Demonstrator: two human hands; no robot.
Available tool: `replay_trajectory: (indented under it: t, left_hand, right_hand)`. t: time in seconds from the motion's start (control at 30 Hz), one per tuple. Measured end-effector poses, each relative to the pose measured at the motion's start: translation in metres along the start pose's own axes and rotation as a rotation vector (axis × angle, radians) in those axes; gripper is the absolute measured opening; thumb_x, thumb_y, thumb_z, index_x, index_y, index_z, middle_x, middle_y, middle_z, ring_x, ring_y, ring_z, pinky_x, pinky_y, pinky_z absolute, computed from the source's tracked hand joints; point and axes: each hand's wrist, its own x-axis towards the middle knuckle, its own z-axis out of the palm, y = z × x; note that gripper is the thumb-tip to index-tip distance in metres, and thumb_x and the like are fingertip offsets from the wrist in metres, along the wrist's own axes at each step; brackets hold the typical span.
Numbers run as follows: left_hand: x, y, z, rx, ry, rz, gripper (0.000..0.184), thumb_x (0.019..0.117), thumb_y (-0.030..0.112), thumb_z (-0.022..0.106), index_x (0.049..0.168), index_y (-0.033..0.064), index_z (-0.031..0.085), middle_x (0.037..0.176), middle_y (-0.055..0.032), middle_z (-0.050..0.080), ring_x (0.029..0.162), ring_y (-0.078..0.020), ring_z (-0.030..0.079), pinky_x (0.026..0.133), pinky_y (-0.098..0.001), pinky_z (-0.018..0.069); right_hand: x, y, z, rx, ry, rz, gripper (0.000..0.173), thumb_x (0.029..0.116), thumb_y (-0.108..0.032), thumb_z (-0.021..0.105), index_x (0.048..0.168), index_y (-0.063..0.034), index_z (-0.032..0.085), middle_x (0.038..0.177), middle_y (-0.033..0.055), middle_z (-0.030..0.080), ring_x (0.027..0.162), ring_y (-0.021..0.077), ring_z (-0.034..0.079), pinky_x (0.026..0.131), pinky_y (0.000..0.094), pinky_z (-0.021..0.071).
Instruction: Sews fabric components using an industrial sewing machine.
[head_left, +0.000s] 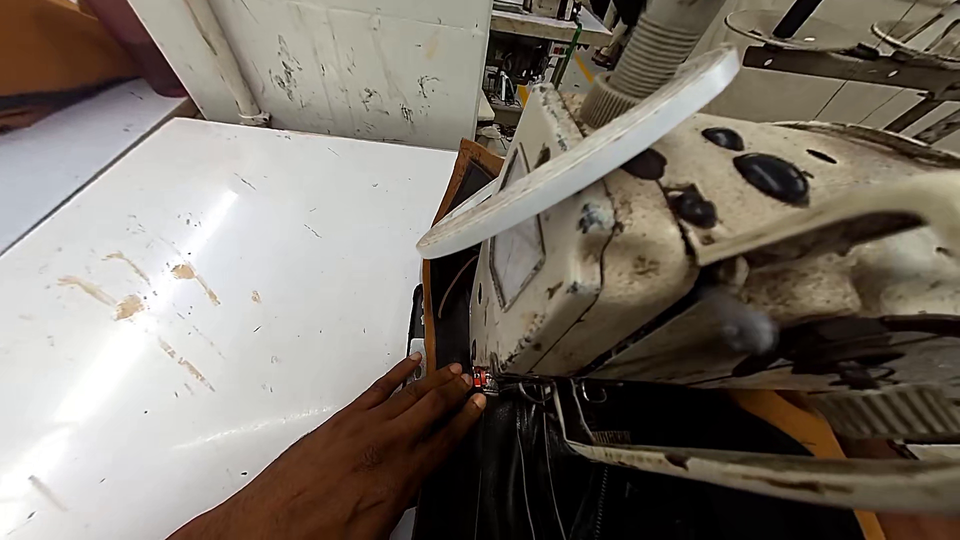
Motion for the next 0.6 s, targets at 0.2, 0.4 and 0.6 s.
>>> replay_trajectory:
  t: [0.2,0.4,0.6]
  left_hand:
    - [0.002,0.0,-0.001,0.005,-0.013,-0.023,0.105,0.085,0.088,0.038,0.16,0.0158,0.034,0.162,-0.0111,0.039,0.154,-0.0233,0.031,0.126,-0.0521,0.0209]
    - [0.002,0.0,0.002,-0.009,-0.01,-0.012,0.103,0.0861,0.087,0.039,0.161,0.0161,0.033,0.162,-0.0142,0.039,0.154,-0.026,0.031,0.126,-0.0494,0.0244]
    - [0.005,0.002,0.0,-0.022,-0.006,-0.039,0.1,0.0885,0.085,0.039,0.158,0.0139,0.039,0.16,-0.0131,0.042,0.154,-0.0271,0.031,0.127,-0.0496,0.0233]
  right_hand:
    - [0.013,-0.003,0.004,-0.055,-0.017,0.005,0.056,0.1063,-0.039,0.043,0.141,0.0024,0.056,0.121,0.0214,0.07,0.113,0.0334,0.068,0.097,0.0485,0.0516]
    - [0.016,-0.01,0.005,-0.002,-0.006,-0.011,0.05,0.1062,-0.037,0.047,0.132,0.0035,0.061,0.117,0.0195,0.071,0.11,0.0261,0.068,0.097,0.0408,0.0522]
    - [0.023,-0.014,0.006,-0.16,-0.05,-0.028,0.05,0.1062,-0.033,0.042,0.127,0.008,0.062,0.118,0.0296,0.068,0.113,0.0438,0.066,0.098,0.0542,0.0491]
